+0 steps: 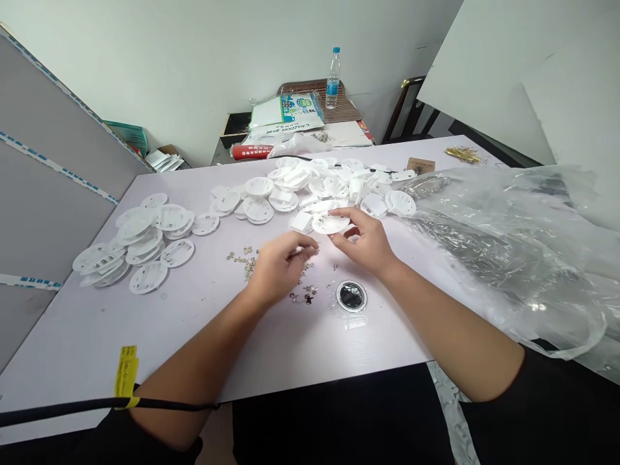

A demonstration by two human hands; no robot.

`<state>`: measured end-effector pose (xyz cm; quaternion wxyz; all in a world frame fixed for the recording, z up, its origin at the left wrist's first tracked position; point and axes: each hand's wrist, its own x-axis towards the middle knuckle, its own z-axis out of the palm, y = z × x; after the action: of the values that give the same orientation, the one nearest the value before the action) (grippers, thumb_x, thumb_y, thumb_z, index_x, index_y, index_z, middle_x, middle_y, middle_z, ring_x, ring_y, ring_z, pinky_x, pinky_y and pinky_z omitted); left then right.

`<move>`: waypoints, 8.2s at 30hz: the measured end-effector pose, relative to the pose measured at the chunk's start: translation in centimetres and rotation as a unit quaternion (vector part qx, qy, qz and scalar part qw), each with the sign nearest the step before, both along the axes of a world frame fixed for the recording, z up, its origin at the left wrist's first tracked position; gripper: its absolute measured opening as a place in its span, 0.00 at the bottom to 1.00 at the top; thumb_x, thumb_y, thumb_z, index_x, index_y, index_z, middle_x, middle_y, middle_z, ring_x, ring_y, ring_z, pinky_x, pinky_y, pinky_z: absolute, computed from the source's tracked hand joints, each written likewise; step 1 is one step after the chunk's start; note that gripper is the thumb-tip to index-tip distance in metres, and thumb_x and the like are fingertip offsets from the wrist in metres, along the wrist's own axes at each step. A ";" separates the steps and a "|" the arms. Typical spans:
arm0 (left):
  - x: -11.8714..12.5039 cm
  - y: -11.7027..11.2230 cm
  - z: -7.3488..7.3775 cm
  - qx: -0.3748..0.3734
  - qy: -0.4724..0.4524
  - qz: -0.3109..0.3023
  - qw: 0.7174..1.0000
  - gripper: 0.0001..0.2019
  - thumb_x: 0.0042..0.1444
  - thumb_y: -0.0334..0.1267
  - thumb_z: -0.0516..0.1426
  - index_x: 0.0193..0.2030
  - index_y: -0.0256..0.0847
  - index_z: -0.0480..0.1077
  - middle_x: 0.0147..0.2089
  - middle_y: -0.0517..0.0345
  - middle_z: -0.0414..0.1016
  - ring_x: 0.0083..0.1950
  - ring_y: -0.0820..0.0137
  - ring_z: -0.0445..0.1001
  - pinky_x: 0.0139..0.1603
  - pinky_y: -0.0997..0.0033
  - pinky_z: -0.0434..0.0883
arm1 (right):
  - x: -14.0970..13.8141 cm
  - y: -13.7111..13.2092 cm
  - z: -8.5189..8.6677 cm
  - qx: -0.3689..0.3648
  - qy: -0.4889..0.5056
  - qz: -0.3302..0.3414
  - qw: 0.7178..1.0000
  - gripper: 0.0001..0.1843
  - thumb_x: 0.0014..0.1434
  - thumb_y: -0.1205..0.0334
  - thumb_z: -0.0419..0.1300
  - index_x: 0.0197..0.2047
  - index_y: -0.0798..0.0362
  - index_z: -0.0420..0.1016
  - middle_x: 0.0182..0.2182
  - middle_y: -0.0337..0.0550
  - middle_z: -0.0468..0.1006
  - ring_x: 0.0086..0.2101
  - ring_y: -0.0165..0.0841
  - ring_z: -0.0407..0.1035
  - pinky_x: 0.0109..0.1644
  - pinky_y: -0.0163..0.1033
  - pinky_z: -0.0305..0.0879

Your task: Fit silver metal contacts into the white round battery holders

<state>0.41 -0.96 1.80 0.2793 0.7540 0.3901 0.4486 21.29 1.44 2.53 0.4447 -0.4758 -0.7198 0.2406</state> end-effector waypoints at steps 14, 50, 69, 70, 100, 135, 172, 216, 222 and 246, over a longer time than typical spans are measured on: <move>-1.1 1.0 -0.8 -0.026 0.112 0.106 0.988 0.07 0.62 0.39 0.57 0.43 0.42 0.76 0.38 0.59 0.79 0.27 0.74 0.66 0.33 0.71 0.63 | -0.4 -0.6 -0.3 0.126 -0.118 0.125 0.977 0.22 0.52 0.67 0.64 0.51 0.47 0.76 0.45 0.45 0.79 0.46 0.39 0.73 0.46 0.45 0.73; -1.1 0.9 -0.3 -0.112 0.054 0.069 0.990 0.09 0.60 0.42 0.59 0.39 0.42 0.78 0.28 0.61 0.74 0.25 0.75 0.60 0.29 0.72 0.59 | -0.5 -0.7 -0.2 0.158 -0.117 0.123 0.973 0.17 0.49 0.69 0.62 0.44 0.48 0.75 0.38 0.42 0.77 0.38 0.35 0.71 0.40 0.41 0.71; -0.8 1.0 -0.3 -0.169 -0.043 0.060 0.983 0.11 0.57 0.37 0.59 0.45 0.43 0.62 0.33 0.64 0.70 0.26 0.79 0.60 0.27 0.77 0.61 | -0.6 -0.7 0.0 0.191 -0.147 0.117 0.964 0.16 0.48 0.70 0.65 0.42 0.50 0.75 0.39 0.44 0.77 0.40 0.37 0.73 0.42 0.42 0.72; -0.8 0.9 -0.3 -0.164 -0.043 0.065 0.983 0.11 0.57 0.37 0.59 0.45 0.43 0.62 0.33 0.65 0.70 0.25 0.79 0.59 0.26 0.77 0.60 | -0.7 -0.7 0.0 0.191 -0.146 0.116 0.964 0.17 0.47 0.70 0.65 0.42 0.51 0.75 0.39 0.44 0.77 0.40 0.37 0.73 0.42 0.42 0.72; -2.3 1.8 0.3 -0.262 -0.081 -0.055 0.960 0.12 0.53 0.43 0.66 0.40 0.39 0.73 0.32 0.60 0.71 0.27 0.78 0.59 0.27 0.75 0.58 | -0.3 -0.8 0.5 0.205 -0.064 0.176 0.961 0.18 0.47 0.68 0.69 0.43 0.49 0.74 0.38 0.42 0.76 0.38 0.34 0.72 0.41 0.41 0.70; -1.1 0.6 -0.3 -0.432 -0.256 -0.185 0.845 0.18 0.47 0.43 0.69 0.33 0.39 0.65 0.21 0.67 0.62 0.18 0.82 0.53 0.19 0.77 0.50 | -1.0 -1.8 0.7 0.246 -0.031 0.201 0.948 0.16 0.57 0.48 0.67 0.37 0.49 0.67 0.29 0.43 0.70 0.30 0.34 0.64 0.30 0.39 0.62; -0.9 0.6 -1.9 -0.013 0.295 -0.062 0.953 0.14 0.63 0.32 0.49 0.41 0.45 0.77 0.40 0.57 0.73 0.32 0.73 0.67 0.29 0.71 0.56 | 0.9 -0.6 1.1 0.018 -0.289 0.229 0.929 0.10 0.46 0.71 0.64 0.31 0.53 0.66 0.30 0.37 0.61 0.31 0.28 0.58 0.31 0.33 0.52; -0.6 1.0 -1.6 -0.093 -0.115 -0.065 0.987 0.08 0.61 0.43 0.62 0.40 0.40 0.73 0.37 0.56 0.72 0.30 0.76 0.62 0.31 0.73 0.61 | -0.7 -1.1 0.1 -0.238 0.088 0.136 0.958 0.22 0.64 0.49 0.59 0.58 0.51 0.67 0.31 0.41 0.79 0.32 0.33 0.74 0.39 0.40 0.70; -0.6 0.6 -1.1 -0.291 -0.261 -0.101 0.915 0.17 0.58 0.50 0.64 0.42 0.39 0.68 0.23 0.67 0.60 0.21 0.80 0.55 0.22 0.77 0.52 | -1.1 -1.6 0.3 -0.220 0.040 0.094 0.970 0.27 0.63 0.38 0.58 0.26 0.54 0.67 0.17 0.37 0.68 0.20 0.27 0.62 0.26 0.35 0.57; -0.1 0.1 -0.3 -0.355 -0.283 -0.116 0.884 0.18 0.53 0.49 0.67 0.37 0.36 0.71 0.24 0.65 0.62 0.23 0.82 0.57 0.24 0.78 0.56 | -1.4 -1.9 0.2 -0.094 0.082 0.110 0.986 0.15 0.62 0.49 0.62 0.40 0.53 0.77 0.32 0.43 0.78 0.31 0.32 0.70 0.34 0.37 0.66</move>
<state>0.35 -0.82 1.48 0.6763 0.4858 0.3377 0.4388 19.93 -0.45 2.76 0.4265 -0.4119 -0.7032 0.3925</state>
